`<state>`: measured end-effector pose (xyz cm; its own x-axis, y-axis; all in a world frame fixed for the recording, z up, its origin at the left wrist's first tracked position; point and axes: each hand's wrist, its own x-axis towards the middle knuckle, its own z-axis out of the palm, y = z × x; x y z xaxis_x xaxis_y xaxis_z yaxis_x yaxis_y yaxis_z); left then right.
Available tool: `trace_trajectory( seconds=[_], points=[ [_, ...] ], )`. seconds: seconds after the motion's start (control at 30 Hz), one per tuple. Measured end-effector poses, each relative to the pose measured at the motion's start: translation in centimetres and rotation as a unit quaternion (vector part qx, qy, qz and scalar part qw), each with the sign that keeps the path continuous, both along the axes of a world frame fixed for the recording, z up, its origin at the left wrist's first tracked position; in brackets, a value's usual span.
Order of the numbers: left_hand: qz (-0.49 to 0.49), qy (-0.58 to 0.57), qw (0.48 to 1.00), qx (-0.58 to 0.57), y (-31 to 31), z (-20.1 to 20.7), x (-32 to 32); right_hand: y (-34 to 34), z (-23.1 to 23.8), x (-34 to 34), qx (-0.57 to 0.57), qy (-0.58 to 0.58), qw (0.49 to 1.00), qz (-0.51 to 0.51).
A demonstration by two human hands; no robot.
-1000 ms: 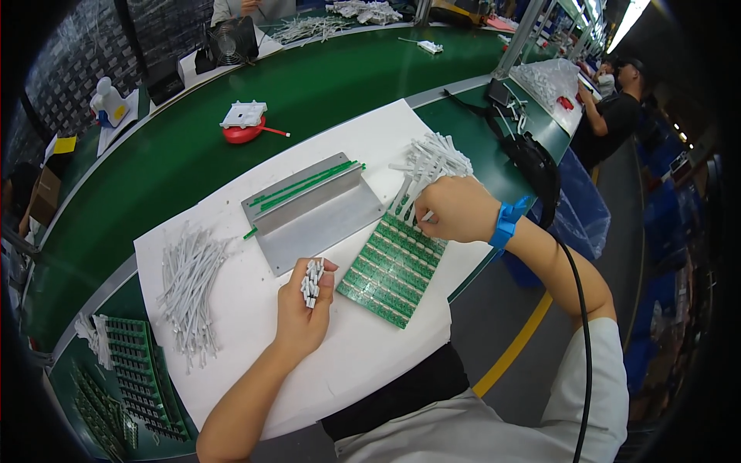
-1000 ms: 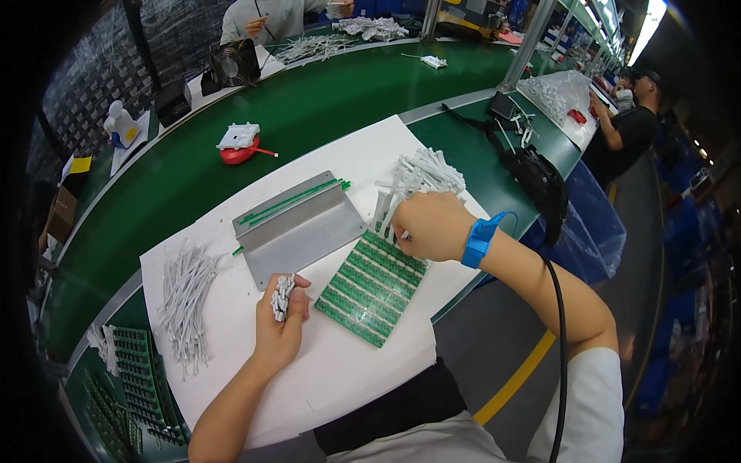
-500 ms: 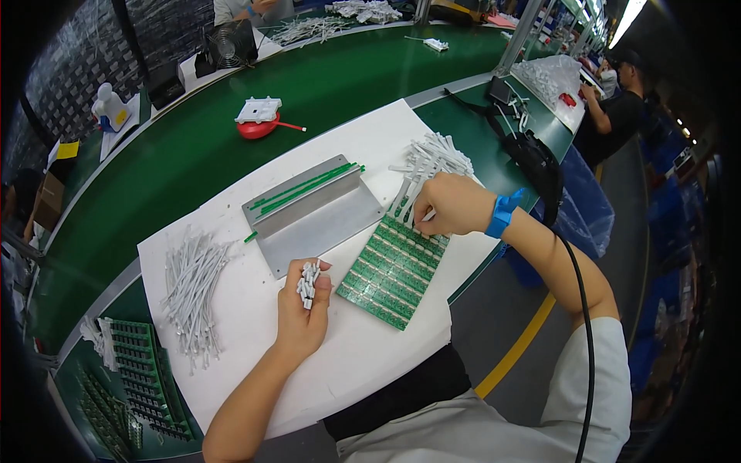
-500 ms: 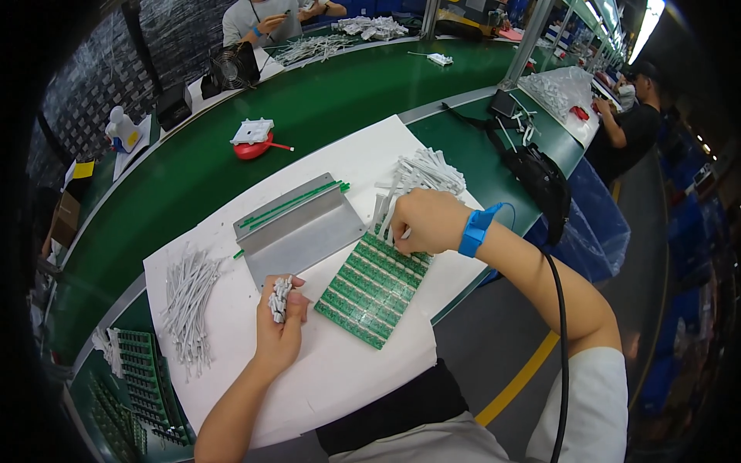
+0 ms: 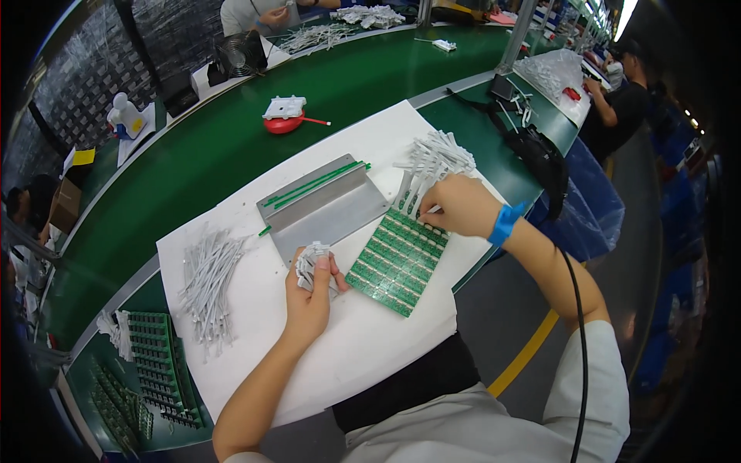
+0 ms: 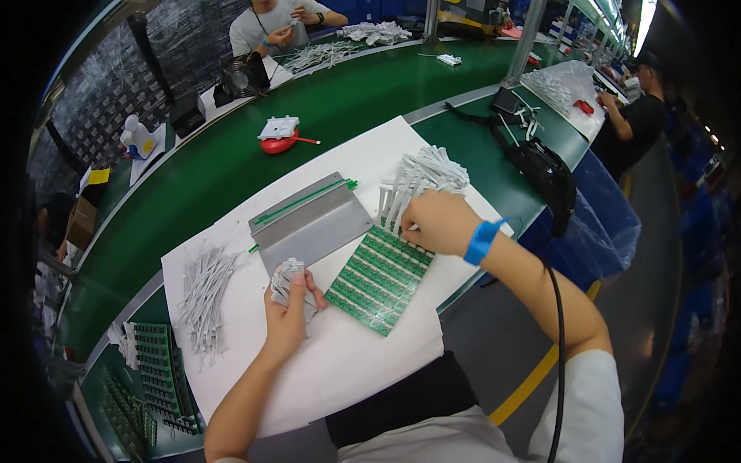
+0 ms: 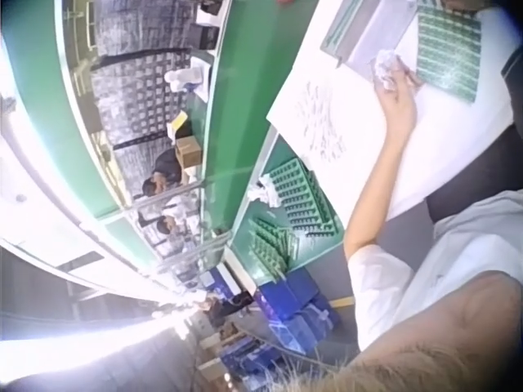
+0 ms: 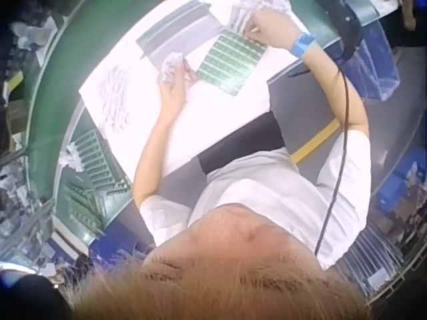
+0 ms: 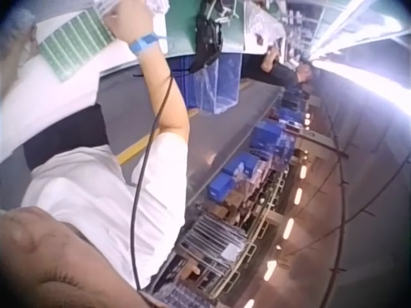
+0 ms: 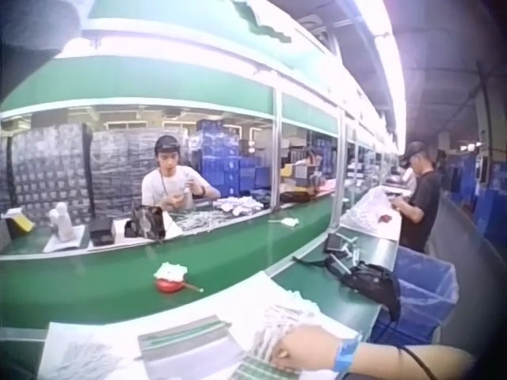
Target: Assembling LED strips onto circuit boards at an industrial workstation.
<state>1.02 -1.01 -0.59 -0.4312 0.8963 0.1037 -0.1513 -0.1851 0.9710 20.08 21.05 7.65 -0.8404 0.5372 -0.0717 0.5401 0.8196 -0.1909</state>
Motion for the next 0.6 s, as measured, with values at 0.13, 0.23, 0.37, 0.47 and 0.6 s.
trace_trajectory(
  seconds=[0.13, 0.23, 0.37, 0.47, 0.6],
  points=[
    [0.004, 0.028, 0.999, -0.027, -0.3, 0.6, 0.3, -5.6, -0.6, 0.3, 0.214, 0.132, 0.967, 0.029],
    [-0.002, 0.011, 0.999, -0.033, -0.8, 0.9, 0.6, -9.9, -0.3, -0.9, 0.162, 0.331, 0.929, 0.047],
    [-0.061, -0.014, 0.998, -0.025, -1.1, 1.6, 1.5, -13.5, -2.9, -2.7, -0.22, 0.465, 0.858, -0.008],
    [-0.129, -0.021, 0.991, -0.033, -1.5, 1.4, 1.3, -14.6, -5.3, -3.6, -0.306, 0.525, 0.791, -0.078],
    [-0.14, -0.036, 0.989, -0.036, -1.6, 1.8, 1.6, -15.3, -5.6, -4.0, -0.508, 0.549, 0.651, -0.127]
  ],
)
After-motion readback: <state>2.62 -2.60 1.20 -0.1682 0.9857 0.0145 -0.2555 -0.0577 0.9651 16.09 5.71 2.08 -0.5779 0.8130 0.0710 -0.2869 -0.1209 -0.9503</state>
